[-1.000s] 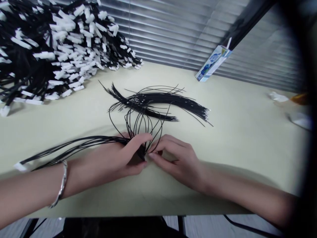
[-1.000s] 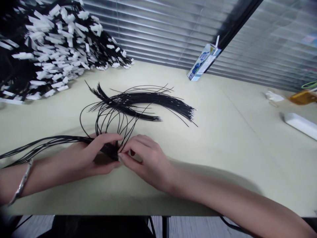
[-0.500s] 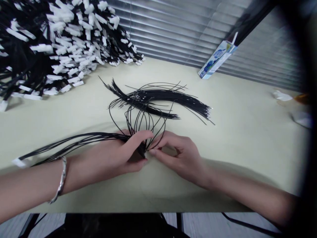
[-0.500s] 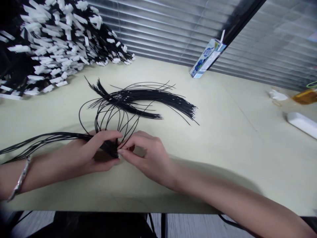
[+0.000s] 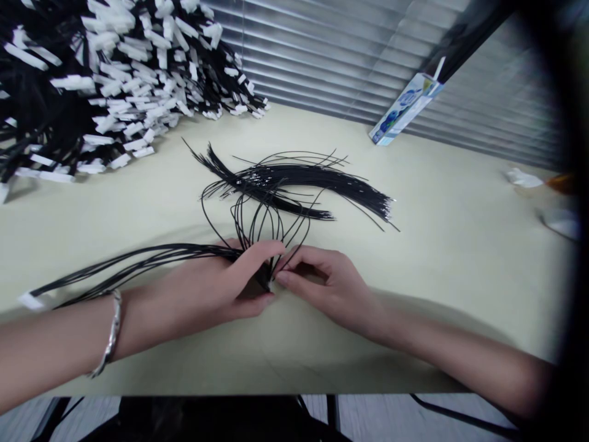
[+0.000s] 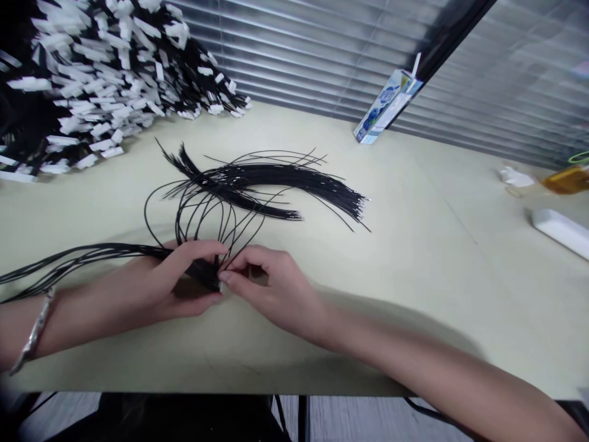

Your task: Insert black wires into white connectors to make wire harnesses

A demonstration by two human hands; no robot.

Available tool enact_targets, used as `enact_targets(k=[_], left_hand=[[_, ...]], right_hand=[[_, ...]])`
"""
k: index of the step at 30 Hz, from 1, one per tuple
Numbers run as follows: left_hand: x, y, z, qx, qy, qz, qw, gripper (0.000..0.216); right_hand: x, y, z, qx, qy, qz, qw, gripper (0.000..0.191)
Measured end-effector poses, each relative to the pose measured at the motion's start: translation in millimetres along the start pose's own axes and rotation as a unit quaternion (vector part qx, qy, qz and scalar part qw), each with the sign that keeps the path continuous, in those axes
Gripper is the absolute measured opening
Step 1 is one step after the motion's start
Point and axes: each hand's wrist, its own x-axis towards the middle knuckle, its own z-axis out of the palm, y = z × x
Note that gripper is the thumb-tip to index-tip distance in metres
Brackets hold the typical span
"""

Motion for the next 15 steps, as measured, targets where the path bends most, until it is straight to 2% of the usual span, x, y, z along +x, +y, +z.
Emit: enact_targets(k=[4, 10, 15], left_hand=[[0.2, -0.3, 0.6, -0.01, 0.0, 0.001, 1.0, 0.045], [-0.2, 1.4, -1.6, -0.008, -0.013, -0.008, 1.0, 0.045], [0.8, 3.2, -1.8, -0.014, -0.019, -0.024, 0.999, 0.046]], right_hand=[[0.5, -0.4, 0.1, -0.006, -0.012, 0.01, 1.0, 0.009], [0.5, 1.5, 2.7, -0.012, 0.01, 0.004, 1.0, 0.007], [-1.0, 1.6, 3.9, -0.061, 0.027, -0.016, 0.998, 0.007]])
